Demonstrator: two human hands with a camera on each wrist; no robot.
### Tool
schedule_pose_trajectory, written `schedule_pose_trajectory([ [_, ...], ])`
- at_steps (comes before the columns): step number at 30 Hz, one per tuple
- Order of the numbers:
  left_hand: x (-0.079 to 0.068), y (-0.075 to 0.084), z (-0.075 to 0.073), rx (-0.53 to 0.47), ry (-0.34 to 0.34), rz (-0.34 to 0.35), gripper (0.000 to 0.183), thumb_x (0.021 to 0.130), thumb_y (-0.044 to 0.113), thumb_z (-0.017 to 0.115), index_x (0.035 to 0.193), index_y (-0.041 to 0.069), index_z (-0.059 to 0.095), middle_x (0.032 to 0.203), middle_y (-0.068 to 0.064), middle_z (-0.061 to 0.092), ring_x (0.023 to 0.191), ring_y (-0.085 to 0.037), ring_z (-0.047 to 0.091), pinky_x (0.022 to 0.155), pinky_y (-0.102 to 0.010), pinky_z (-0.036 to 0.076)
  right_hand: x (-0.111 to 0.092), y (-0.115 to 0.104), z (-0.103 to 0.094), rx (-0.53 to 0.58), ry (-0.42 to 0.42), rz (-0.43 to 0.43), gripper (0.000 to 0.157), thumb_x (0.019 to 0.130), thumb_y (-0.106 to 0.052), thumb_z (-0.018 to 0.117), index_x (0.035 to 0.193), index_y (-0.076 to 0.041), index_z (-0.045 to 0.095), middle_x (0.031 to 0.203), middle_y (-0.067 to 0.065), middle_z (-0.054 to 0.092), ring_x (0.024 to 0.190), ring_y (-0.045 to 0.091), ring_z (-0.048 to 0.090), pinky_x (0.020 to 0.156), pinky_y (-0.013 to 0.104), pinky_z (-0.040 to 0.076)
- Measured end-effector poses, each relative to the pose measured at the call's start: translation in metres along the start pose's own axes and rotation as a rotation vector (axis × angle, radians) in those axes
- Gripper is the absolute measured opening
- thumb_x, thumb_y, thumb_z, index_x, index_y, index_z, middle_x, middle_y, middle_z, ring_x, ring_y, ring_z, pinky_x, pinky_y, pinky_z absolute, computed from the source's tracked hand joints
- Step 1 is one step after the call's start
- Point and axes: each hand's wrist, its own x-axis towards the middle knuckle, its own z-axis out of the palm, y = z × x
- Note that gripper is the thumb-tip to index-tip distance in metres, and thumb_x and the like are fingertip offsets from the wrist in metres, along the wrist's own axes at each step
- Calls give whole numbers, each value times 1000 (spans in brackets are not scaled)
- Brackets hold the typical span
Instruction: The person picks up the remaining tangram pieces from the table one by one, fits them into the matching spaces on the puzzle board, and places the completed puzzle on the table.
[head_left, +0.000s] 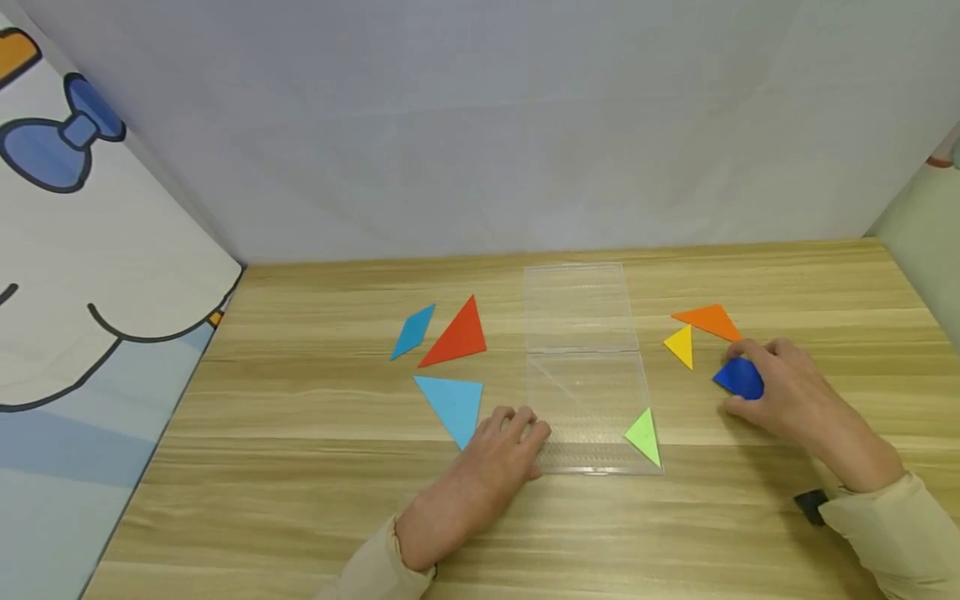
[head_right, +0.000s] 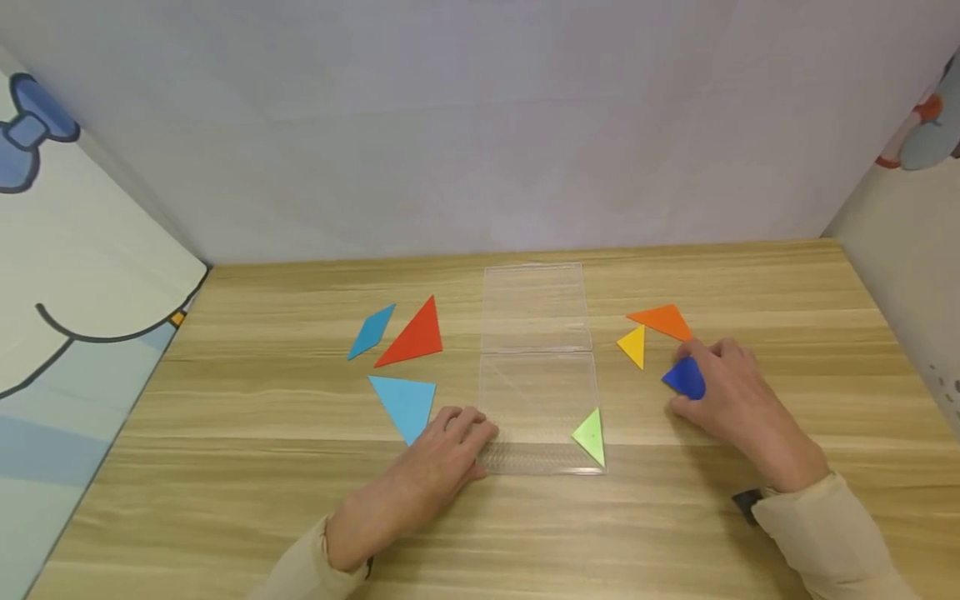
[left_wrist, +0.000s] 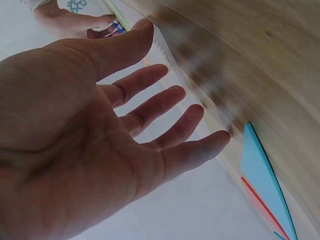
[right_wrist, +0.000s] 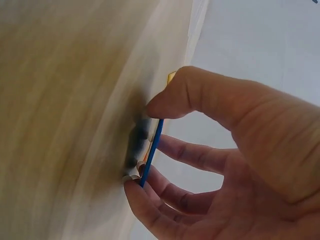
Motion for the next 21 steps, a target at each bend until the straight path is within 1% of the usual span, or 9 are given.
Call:
schedule_pose_trajectory([
  [5,1,-1,0,4,-14,-3,37,92,27,77,116,9,55,112,-7,56,107,-28,58,91,-38,52,2,1,-1,-8,-9,-14,51,84,-17,81,123,1,54,119,46,43,100,58,46,78,69,47],
  [10,1,-1,1,0,0,3,37,90,26,79,113,9,55,109,-7,56,105,-29,58,89,-39,52,3,2,-2,-6,-12,-25,49,85,-17,80,124,0,55,117,45,44,100,58,45,78,68,46],
  [16,1,-2,-1,-3,-16,-2,37,91,26,79,113,9,55,110,-7,55,106,-29,58,89,-39,52,3,0,-2,1,21,-35,50,85,-16,81,124,0,55,116,46,44,99,59,47,77,70,48],
  [21,1,-2,-1,0,-37,-8,36,92,27,78,115,9,55,112,-7,55,108,-29,58,91,-39,52,4,-3,1,4,48,-55,50,83,-15,82,123,0,55,113,45,45,98,59,49,75,70,50],
])
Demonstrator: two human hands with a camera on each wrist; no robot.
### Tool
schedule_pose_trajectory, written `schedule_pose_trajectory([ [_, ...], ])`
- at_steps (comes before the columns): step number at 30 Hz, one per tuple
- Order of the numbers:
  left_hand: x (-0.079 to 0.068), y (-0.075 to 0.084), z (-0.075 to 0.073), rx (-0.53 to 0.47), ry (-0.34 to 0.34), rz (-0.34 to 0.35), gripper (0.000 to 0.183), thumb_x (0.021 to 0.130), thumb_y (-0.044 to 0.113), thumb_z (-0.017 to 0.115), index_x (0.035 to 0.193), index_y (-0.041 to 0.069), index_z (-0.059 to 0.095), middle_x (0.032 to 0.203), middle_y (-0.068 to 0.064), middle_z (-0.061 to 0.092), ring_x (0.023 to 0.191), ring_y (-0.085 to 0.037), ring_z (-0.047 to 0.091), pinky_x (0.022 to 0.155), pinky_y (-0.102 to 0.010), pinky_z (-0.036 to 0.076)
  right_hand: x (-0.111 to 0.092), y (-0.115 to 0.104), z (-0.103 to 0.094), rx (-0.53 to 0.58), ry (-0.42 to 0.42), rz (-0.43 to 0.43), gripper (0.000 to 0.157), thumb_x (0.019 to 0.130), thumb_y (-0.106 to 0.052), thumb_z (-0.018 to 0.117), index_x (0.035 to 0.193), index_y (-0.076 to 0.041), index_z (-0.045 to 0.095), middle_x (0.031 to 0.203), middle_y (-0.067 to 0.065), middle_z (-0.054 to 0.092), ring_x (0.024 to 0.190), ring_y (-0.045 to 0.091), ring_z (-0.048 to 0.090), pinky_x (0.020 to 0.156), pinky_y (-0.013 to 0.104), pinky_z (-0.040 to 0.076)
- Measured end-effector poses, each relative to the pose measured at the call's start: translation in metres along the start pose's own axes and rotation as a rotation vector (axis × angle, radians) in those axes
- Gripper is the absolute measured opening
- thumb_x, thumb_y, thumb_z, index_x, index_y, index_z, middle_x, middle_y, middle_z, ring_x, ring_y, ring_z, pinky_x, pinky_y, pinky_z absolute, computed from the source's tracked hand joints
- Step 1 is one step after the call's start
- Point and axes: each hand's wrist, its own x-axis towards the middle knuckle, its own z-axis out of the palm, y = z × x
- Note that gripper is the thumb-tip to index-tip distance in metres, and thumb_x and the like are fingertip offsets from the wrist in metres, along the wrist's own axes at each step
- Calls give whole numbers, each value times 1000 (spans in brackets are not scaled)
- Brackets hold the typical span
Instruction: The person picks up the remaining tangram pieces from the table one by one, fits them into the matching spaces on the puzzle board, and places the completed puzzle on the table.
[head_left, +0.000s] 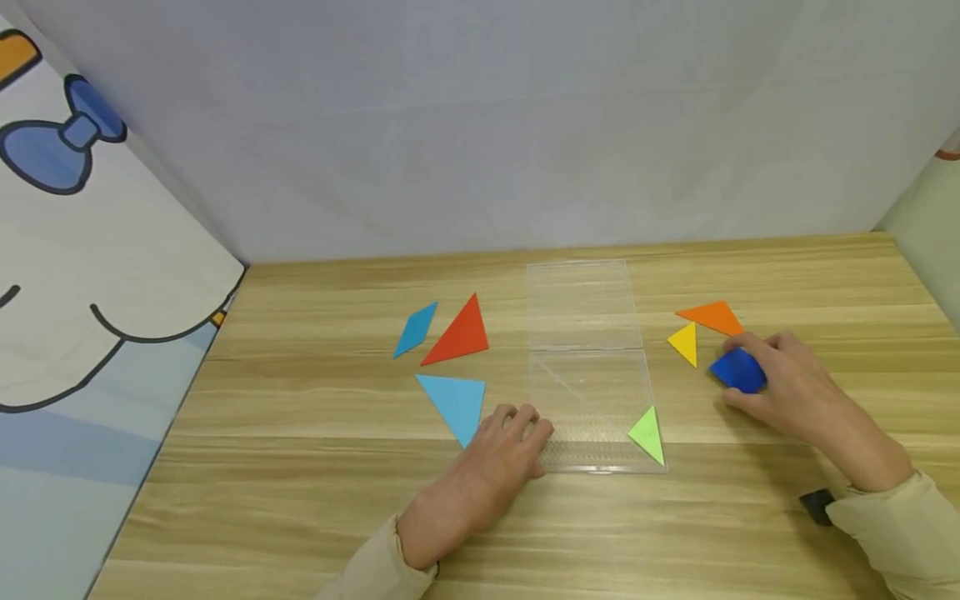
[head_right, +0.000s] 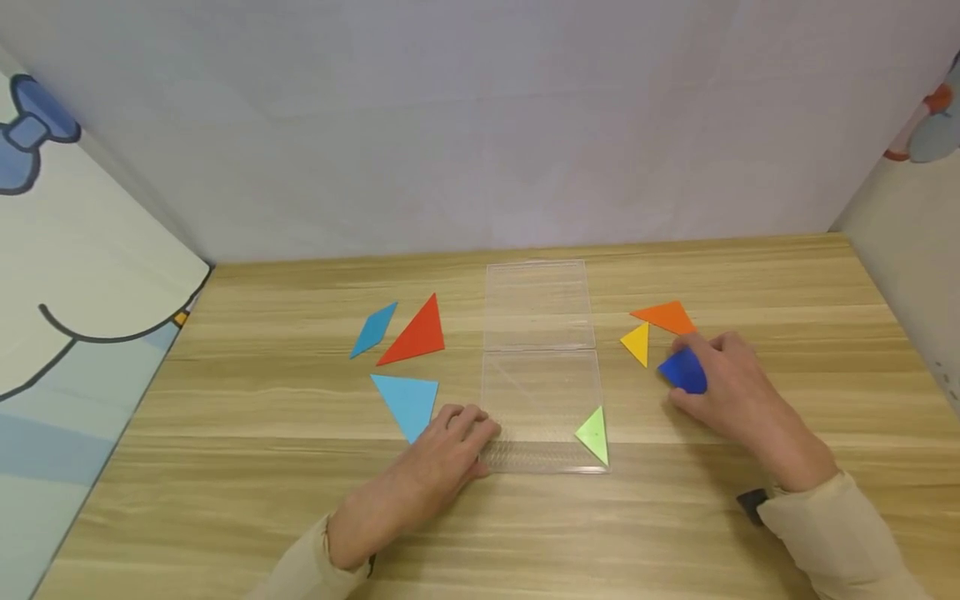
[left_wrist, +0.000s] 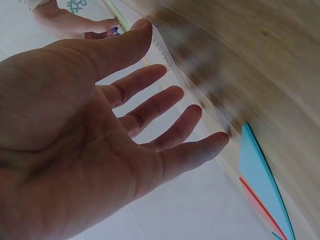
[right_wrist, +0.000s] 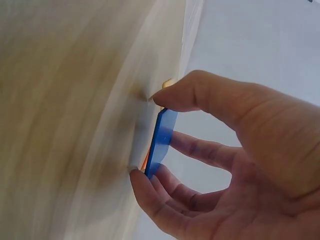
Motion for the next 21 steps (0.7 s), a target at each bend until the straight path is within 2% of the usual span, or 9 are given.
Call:
schedule_pose_trajectory([
  [10,0,-2,5,4,52,25,38,88,27,81,111,10,55,108,-6,55,103,-28,58,89,-40,52,-1,-6,3,19,32,-33,53,81,-13,83,124,0,55,115,43,46,98,58,50,75,69,53],
  [21,-1,1,-1,0,5,4,37,92,28,78,114,9,55,111,-7,56,106,-28,58,92,-39,51,0,-13,12,29,121,-157,55,76,-9,85,122,-1,58,105,34,51,91,48,56,71,60,56],
])
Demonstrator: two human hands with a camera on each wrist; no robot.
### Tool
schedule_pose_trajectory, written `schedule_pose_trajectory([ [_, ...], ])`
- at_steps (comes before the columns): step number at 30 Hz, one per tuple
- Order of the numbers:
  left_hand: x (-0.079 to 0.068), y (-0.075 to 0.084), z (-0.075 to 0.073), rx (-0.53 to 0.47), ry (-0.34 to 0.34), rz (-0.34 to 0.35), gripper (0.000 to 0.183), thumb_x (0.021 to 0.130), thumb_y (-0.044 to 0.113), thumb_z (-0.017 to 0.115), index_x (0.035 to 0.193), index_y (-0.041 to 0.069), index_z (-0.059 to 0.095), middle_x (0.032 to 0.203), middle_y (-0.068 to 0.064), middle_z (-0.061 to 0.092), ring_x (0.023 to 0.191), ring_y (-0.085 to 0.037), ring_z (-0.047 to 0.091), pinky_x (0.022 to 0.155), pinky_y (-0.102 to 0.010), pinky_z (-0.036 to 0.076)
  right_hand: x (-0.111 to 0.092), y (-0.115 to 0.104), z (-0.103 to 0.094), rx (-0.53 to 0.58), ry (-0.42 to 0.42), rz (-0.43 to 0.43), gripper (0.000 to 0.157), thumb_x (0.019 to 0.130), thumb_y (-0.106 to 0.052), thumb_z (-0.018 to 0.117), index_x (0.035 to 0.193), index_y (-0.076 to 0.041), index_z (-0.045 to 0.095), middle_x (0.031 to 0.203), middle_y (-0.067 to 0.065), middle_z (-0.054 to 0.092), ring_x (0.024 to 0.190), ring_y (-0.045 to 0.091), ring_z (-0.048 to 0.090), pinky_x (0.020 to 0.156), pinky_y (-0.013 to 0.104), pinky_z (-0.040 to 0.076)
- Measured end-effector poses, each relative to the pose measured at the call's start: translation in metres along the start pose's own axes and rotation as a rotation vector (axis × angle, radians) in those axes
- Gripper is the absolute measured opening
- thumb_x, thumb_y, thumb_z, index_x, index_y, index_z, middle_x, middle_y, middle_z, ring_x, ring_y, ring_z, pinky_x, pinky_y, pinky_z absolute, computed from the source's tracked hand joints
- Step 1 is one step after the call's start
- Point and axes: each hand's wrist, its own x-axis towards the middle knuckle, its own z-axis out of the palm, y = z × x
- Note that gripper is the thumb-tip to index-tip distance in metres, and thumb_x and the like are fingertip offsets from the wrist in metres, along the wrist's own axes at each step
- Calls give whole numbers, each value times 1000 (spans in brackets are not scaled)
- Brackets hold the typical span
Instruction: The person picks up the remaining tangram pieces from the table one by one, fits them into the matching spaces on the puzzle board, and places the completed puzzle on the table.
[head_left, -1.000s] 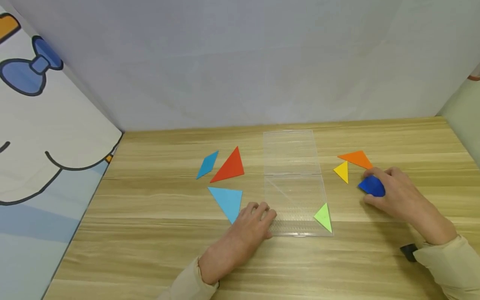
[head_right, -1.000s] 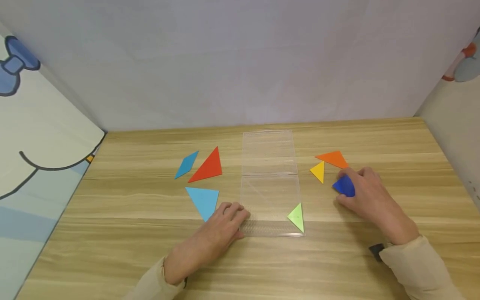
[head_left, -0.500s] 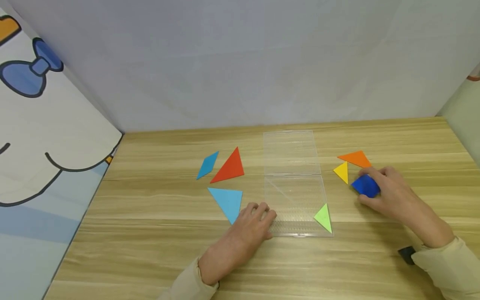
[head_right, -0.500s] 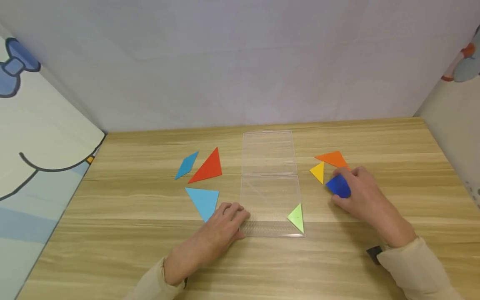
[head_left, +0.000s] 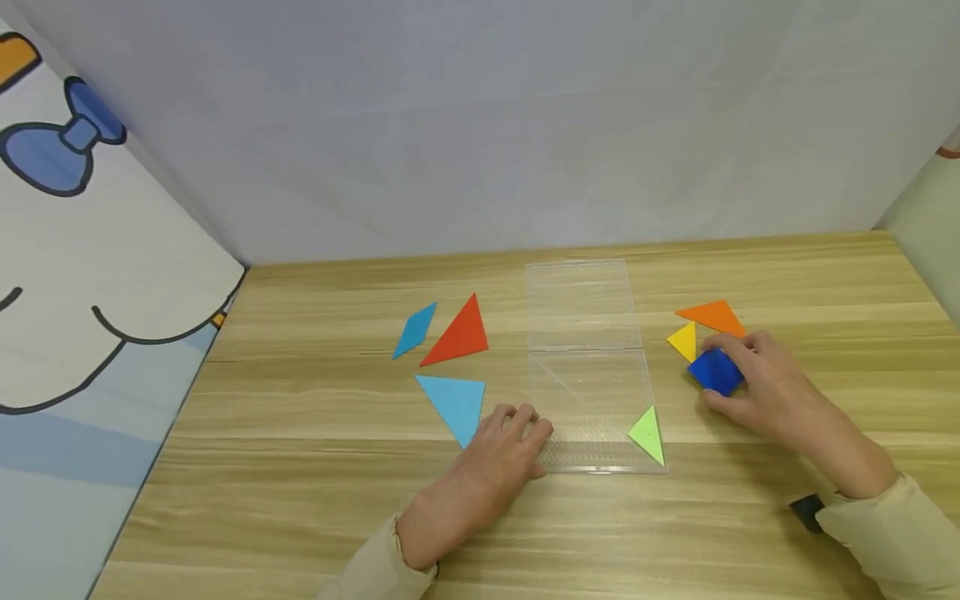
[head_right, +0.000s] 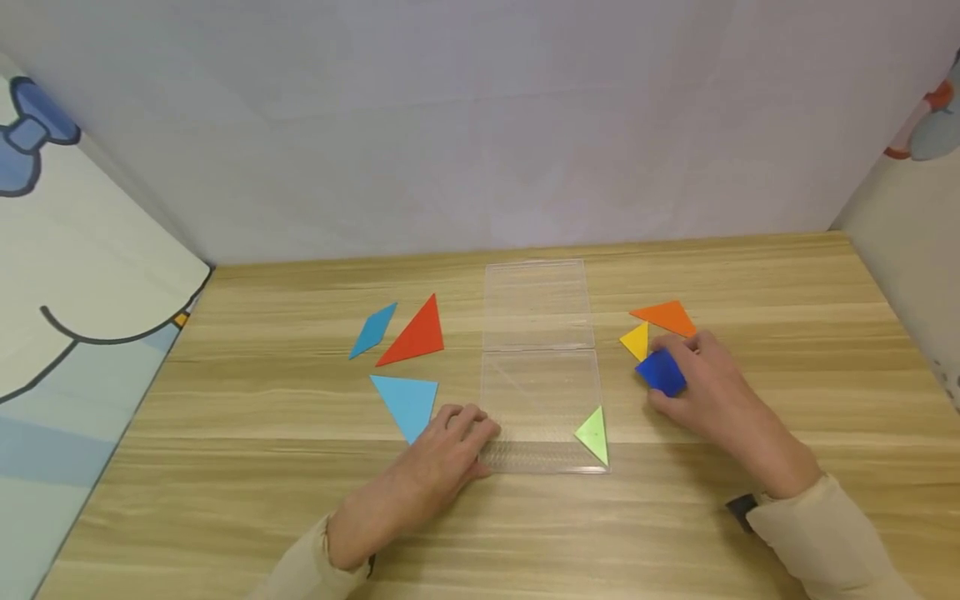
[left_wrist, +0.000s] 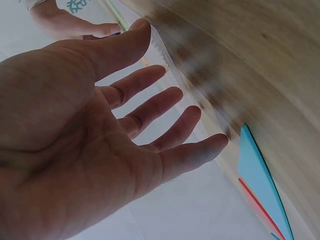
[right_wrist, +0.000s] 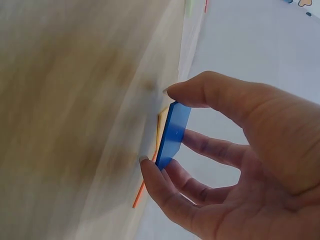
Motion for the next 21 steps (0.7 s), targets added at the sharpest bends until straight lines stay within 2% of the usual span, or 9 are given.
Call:
schedule_pose_trajectory([
  [10,0,-1,2,4,-11,-12,36,93,30,76,114,10,55,112,-6,55,108,-29,57,95,-41,50,1,-9,5,35,19,-52,57,76,-7,87,123,0,58,107,33,54,94,48,58,71,60,56],
  [17,1,-1,2,0,7,-7,36,92,29,76,114,9,55,111,-7,55,107,-29,57,94,-41,50,3,-17,9,31,-9,-60,54,78,-8,85,124,1,59,112,34,56,98,47,58,76,61,55],
  [21,0,0,1,-3,-1,-12,36,93,29,76,113,9,55,111,-6,55,107,-29,57,94,-41,50,4,-20,12,35,5,-82,54,78,-8,86,124,1,61,113,32,56,98,45,57,77,60,56],
])
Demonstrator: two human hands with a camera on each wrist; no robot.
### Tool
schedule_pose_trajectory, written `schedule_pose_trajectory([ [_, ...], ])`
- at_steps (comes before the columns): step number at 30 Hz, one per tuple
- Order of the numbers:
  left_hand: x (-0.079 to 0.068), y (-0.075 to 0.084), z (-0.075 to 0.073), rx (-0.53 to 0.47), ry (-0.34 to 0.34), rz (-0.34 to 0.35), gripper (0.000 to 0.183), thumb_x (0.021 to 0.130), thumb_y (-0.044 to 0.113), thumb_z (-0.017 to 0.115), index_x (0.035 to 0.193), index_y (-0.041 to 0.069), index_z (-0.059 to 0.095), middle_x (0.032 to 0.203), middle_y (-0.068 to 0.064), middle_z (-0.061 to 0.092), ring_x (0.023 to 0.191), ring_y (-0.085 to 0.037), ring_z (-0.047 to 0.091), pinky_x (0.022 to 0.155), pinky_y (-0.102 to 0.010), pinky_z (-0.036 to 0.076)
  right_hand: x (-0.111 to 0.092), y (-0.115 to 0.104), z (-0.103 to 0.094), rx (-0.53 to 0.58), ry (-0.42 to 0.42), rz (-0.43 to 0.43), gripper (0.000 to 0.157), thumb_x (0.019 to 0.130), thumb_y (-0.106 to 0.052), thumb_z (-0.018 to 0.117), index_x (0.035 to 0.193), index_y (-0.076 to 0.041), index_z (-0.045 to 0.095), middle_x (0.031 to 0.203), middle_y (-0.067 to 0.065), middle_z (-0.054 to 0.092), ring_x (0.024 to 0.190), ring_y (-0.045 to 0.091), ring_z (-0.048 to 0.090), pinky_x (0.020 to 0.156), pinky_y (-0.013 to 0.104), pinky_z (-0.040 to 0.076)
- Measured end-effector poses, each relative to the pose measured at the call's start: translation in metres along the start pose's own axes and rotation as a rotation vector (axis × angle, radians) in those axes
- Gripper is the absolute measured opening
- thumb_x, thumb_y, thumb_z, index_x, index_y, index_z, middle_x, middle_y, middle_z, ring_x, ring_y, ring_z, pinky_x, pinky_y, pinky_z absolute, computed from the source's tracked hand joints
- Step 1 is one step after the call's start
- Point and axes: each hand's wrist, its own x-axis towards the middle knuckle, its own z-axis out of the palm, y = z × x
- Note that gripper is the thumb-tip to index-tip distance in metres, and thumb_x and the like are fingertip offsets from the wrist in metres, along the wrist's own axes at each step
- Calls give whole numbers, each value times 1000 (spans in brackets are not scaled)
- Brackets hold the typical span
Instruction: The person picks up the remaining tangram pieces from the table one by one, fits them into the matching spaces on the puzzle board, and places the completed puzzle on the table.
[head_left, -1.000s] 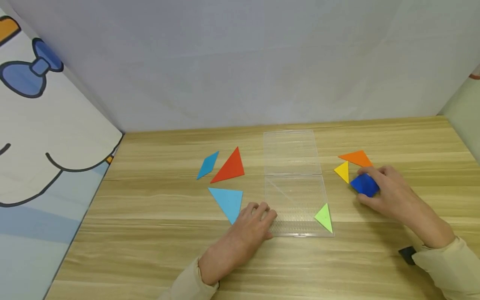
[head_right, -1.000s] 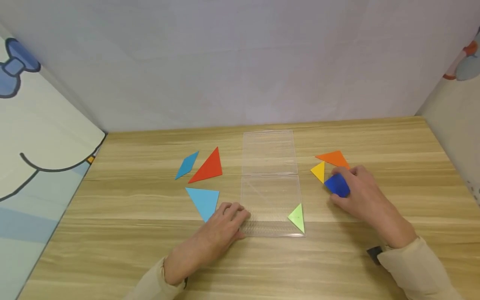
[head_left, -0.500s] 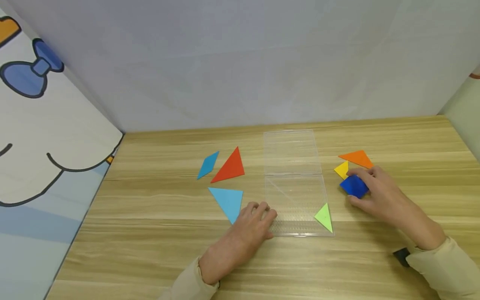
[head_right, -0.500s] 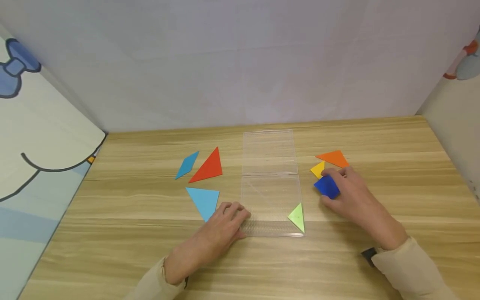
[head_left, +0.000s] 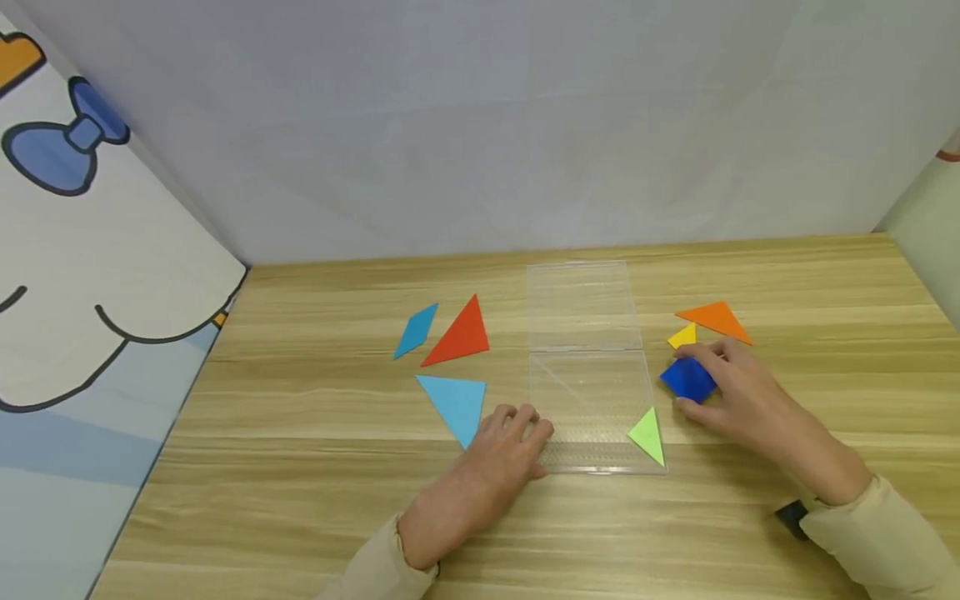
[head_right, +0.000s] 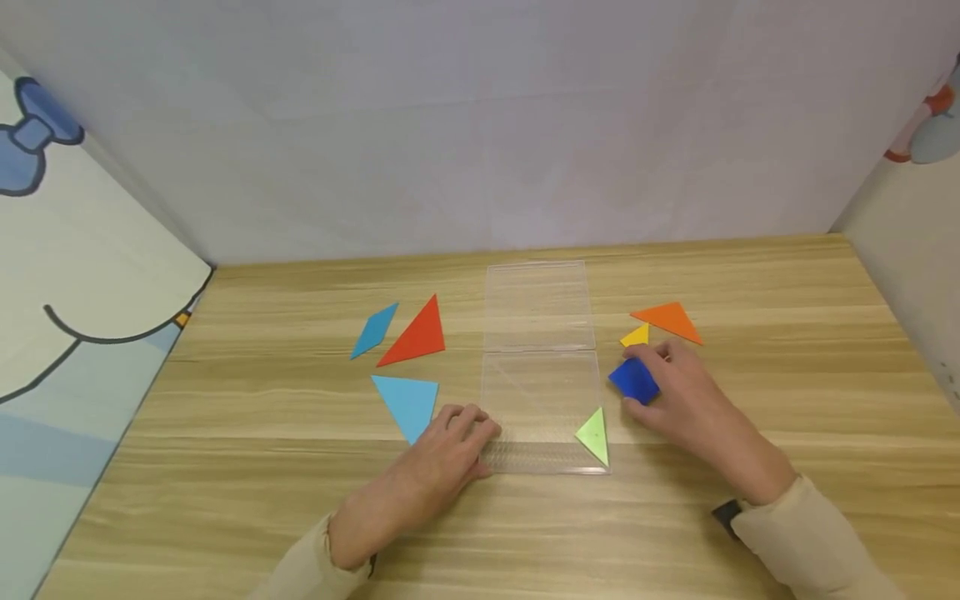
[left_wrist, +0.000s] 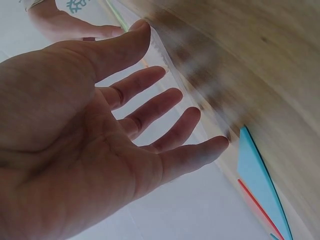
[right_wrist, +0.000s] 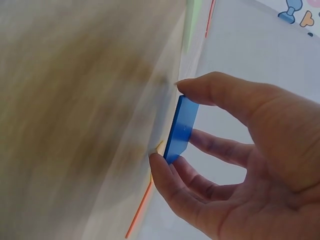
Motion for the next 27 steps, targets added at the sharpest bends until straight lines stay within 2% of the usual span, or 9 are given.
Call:
schedule_pose_trajectory([
  [10,0,0,1,-4,16,3,38,92,28,77,114,9,54,112,-8,54,108,-30,57,92,-42,51,3,-5,6,4,31,-42,55,77,-11,89,123,1,63,108,28,57,91,39,59,72,53,57],
  [16,-1,1,1,-4,30,1,38,91,28,78,114,8,54,112,-8,54,107,-30,57,91,-42,51,7,-12,7,17,12,-33,54,79,-14,89,124,0,63,107,27,57,91,38,59,71,52,58],
  [23,-2,-1,3,-8,37,10,38,91,27,78,113,10,53,111,-7,54,105,-30,56,92,-42,50,11,-20,10,31,13,-56,56,78,-17,91,124,-4,62,102,22,57,88,32,58,66,42,56],
  [27,-1,0,3,-9,33,11,37,92,28,77,114,10,52,111,-7,54,105,-29,56,91,-42,50,12,-23,11,27,17,-63,56,78,-18,91,124,-5,61,102,23,59,88,32,58,66,42,55],
])
